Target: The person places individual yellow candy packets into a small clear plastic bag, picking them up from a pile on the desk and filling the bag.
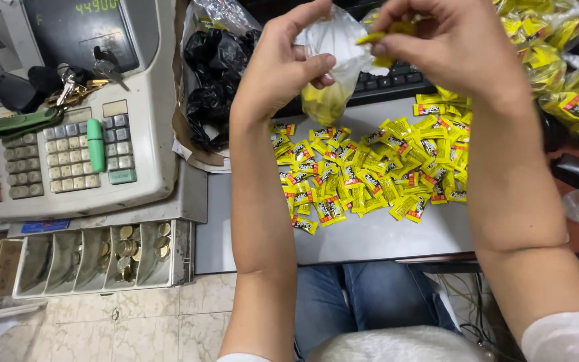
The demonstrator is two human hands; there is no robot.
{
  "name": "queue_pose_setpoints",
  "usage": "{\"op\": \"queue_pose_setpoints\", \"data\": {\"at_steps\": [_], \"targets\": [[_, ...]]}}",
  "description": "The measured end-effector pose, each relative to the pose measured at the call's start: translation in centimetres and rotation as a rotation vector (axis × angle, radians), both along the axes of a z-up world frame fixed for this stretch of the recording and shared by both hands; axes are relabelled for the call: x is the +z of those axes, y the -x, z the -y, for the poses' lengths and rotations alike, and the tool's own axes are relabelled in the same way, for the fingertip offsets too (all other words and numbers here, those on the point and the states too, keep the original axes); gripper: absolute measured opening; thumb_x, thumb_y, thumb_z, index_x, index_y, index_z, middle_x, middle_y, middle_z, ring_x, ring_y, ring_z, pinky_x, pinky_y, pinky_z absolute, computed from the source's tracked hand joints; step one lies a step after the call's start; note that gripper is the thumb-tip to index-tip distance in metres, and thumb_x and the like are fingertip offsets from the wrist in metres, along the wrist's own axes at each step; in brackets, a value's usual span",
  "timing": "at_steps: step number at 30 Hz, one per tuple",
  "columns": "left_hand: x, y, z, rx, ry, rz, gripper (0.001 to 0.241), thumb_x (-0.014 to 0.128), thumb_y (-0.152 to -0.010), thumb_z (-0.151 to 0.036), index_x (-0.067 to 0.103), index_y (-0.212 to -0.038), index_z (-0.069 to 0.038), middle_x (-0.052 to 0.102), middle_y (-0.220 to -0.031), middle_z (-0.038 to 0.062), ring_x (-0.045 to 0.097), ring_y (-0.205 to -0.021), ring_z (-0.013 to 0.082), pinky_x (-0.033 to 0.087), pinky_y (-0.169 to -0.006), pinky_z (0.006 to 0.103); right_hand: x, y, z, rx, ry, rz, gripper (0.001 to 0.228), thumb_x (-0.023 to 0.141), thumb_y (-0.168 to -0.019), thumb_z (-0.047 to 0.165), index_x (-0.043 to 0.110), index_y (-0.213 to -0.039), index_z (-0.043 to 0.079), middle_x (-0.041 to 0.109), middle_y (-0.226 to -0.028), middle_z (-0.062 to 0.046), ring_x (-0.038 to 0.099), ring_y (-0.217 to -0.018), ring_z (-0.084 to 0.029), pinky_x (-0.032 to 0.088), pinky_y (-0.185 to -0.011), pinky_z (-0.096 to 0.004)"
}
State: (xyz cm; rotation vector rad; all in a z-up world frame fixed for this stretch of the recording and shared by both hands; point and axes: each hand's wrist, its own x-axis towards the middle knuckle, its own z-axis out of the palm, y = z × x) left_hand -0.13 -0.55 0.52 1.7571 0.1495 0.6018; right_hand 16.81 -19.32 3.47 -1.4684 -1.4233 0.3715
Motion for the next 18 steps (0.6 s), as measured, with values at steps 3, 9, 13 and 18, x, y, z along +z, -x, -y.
{"op": "queue_pose_setpoints", "data": {"at_steps": [3,9,13,18], "targets": [[-0.3,-0.6,0.4,-0.051,0.039,-0.023,0.070,0.074,-0.089,0.015,0.045,-0.151,-0.002,0.050,-0.158,0.012,0.075,-0.071,0.0131,0.069,-0.064,0.0248,-1.3,0.5,-2.1,-0.074,-0.233,0.268,0.022,0.081,-0.100,-0.008,0.071,-0.118,0.000,0.070,-0.107,-0.009,0.064,-0.096,-0.019,0.050,-0.081,-0.031],[0.2,0.0,0.6,-0.092,0.082,0.003,0.066,0.073,-0.091,0.012,0.045,-0.150,0.000,0.052,-0.154,0.015,0.076,-0.071,0.0182,0.067,-0.065,0.0248,-1.2,1.8,-2.5,-0.242,-0.499,0.453,0.025,0.096,-0.099,-0.001,0.071,-0.098,0.000,0.074,-0.095,-0.008,0.070,-0.089,-0.023,0.050,-0.087,-0.038],[0.7,-0.3,0.7,0.000,0.092,0.069,0.054,0.060,-0.090,0.019,0.053,-0.141,0.004,0.065,-0.137,0.020,0.074,-0.066,0.0202,0.064,-0.057,0.0260,-1.1,0.5,-3.2,0.074,-0.320,0.527,0.020,0.078,-0.107,0.012,0.065,-0.114,-0.001,0.071,-0.109,-0.012,0.068,-0.099,-0.029,0.047,-0.089,-0.040],[1.7,-0.6,1.4,0.237,-0.014,0.096,0.028,0.044,-0.073,0.012,0.069,-0.078,0.000,0.071,-0.072,0.010,0.065,-0.049,0.0118,0.052,-0.046,0.0219,-1.3,0.5,-3.6,0.033,-0.146,0.376,0.057,0.091,-0.087,0.019,0.055,-0.128,0.002,0.051,-0.119,-0.014,0.048,-0.068,-0.016,0.043,-0.062,-0.030]]}}
